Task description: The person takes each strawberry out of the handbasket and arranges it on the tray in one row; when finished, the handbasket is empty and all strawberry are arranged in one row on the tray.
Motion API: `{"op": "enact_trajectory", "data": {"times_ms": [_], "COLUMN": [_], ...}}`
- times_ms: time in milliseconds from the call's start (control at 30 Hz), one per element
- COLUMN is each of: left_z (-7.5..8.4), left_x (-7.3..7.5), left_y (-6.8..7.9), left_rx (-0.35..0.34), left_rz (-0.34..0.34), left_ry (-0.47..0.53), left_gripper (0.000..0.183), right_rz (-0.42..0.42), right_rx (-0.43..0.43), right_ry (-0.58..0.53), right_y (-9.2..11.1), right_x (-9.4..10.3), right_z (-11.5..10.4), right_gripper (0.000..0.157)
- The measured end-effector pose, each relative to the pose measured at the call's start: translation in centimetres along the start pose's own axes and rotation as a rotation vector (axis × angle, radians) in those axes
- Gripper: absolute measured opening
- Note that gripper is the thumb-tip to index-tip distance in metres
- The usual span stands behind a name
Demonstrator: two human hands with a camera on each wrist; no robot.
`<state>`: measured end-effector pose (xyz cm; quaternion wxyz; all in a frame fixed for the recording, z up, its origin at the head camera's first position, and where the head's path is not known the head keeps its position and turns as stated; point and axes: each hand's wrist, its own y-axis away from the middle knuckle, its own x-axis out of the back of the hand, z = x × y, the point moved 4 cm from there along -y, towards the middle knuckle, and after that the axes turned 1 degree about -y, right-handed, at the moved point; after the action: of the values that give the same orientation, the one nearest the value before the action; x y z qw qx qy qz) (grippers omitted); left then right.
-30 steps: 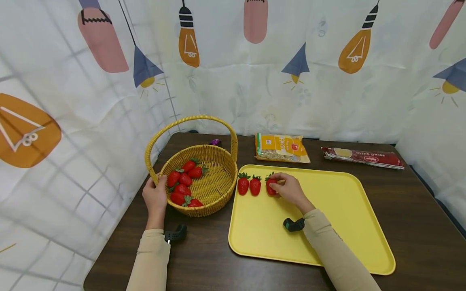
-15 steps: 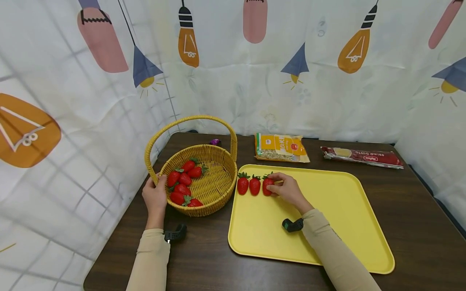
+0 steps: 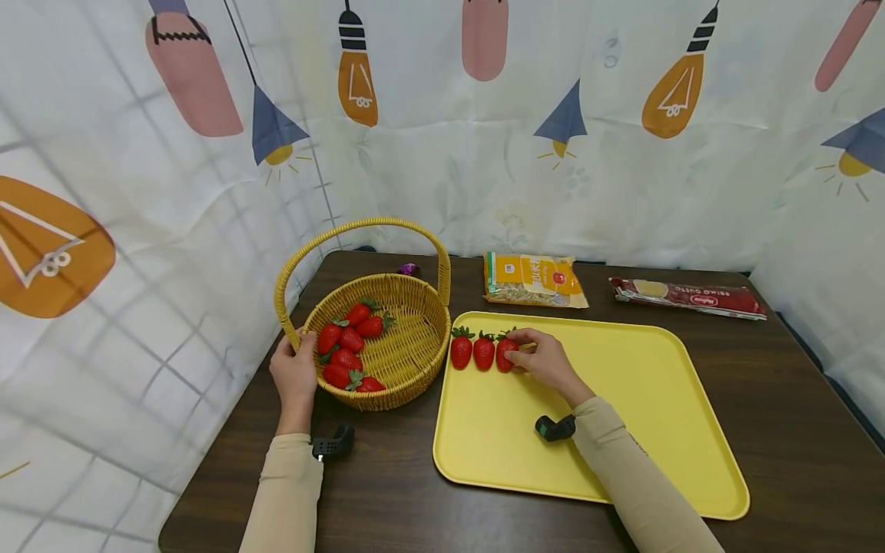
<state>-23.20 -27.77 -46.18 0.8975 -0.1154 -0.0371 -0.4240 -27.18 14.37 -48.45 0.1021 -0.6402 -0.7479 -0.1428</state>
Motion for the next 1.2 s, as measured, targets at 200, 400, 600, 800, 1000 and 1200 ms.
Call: {"op": "enact_trajectory", "data": {"times_ms": [200,400,600,800,1000,1200], "left_z": [-0.1,0.0,0.0,0.0,0.0,0.0], "left_x": [0.0,0.1,0.1,0.1,0.1,0.0], "left_y": [0.0,-0.1,-0.1,-0.1,-0.1,-0.1], "left_rx": [-0.001,-0.021,-0.016,-0.013,-0.01,-0.009], "left_rz": [0.001,0.004,-0.002,-0.003,-0.005,-0.002], "left_ry": [0.004,0.003,0.002,-0.002,0.002,-0.007], "left_gripper": [0.036,0.034,0.037,0.036,0.036,0.037], "right_rz": [-0.004,-0.013,-0.009,0.018,0.099,0.163], "right_rx": [0.026,0.04,0.042,0.039,0.023,0.056], "right_ry": [0.018,0.012,0.014,0.031,0.023,-0.021], "right_y": [0.0,0.2,0.1,0.1,0.1,0.2], "right_x": [0.0,-0.1,-0.1,0.1,0.8,1.7], "right_z": [0.1,-0.2,-0.3,-0.2,-0.1,-0.2], "right_gripper": [0.035,0.034,0.033,0.03,0.026,0.027]}}
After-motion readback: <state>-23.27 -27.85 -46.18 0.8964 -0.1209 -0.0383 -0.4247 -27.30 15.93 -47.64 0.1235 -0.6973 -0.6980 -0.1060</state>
